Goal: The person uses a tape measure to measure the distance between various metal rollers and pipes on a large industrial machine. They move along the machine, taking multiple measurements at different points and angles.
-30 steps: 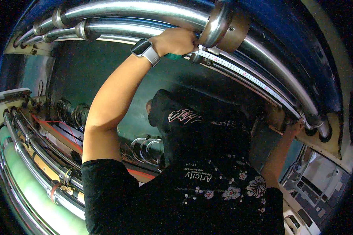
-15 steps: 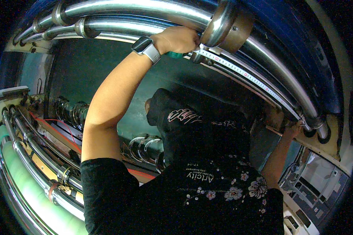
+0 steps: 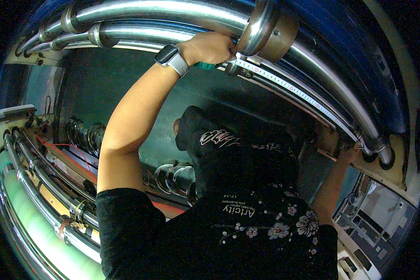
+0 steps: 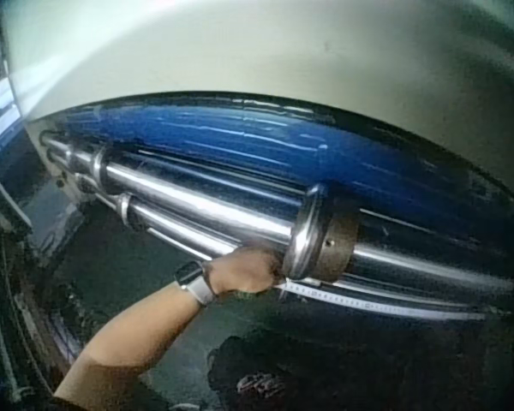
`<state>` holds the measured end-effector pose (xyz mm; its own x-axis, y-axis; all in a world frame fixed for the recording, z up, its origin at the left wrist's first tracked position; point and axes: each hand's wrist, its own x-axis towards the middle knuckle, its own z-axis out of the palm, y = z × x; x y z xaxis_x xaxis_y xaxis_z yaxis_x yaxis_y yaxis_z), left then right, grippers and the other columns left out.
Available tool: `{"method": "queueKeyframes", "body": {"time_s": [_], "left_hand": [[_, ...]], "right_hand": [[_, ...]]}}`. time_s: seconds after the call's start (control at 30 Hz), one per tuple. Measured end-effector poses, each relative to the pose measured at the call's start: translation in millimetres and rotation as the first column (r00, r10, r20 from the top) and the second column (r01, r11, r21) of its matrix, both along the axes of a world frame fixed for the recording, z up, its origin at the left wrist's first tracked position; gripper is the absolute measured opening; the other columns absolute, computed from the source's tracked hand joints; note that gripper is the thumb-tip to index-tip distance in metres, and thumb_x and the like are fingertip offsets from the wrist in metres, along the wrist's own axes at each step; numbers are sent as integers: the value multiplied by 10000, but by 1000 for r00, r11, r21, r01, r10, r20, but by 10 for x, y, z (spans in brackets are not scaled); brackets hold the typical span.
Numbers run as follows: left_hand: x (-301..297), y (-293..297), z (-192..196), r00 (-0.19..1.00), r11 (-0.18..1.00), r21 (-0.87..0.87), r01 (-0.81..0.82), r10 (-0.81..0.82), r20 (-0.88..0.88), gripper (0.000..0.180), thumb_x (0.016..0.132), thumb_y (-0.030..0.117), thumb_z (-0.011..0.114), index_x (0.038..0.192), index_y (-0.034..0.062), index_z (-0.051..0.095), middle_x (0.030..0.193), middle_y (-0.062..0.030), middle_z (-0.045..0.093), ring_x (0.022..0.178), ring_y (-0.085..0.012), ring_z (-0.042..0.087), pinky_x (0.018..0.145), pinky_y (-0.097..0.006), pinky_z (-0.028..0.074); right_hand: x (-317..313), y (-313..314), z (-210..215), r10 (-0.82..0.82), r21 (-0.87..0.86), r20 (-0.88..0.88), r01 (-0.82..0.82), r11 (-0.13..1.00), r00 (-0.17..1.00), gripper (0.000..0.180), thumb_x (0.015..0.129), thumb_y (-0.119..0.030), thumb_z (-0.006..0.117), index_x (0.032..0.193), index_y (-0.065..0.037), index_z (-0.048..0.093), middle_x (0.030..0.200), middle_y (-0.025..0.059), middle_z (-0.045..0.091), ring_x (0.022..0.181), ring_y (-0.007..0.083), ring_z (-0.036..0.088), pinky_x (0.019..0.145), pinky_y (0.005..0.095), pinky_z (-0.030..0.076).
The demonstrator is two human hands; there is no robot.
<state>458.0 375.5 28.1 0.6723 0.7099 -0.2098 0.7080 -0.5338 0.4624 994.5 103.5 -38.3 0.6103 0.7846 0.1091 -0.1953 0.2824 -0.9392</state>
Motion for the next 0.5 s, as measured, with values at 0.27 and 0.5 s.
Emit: {"method": "queueKeyframes", "body": {"time_s": [0.27,0.5], "left_hand": [[41,5,-24,1000,999,38,20,-20,2,259,792,278,476,929,120,630,910,-144,604,860,-311,566,755,-383,433],[85,22,10,997,998,27,56,-57,42,256,785,262,468,923,122,632,899,-144,607,844,-309,571,749,-382,436]], "right_hand": [[758,-27,-485,-443,-193,52,444,875,895,454,761,-333,624,1073,-33,483,1073,109,521,926,262,491,780,417,414],[580,-198,-249,-532,-200,141,550,811,835,476,733,-346,652,1054,-41,479,1016,100,510,893,243,477,749,395,405]]}}
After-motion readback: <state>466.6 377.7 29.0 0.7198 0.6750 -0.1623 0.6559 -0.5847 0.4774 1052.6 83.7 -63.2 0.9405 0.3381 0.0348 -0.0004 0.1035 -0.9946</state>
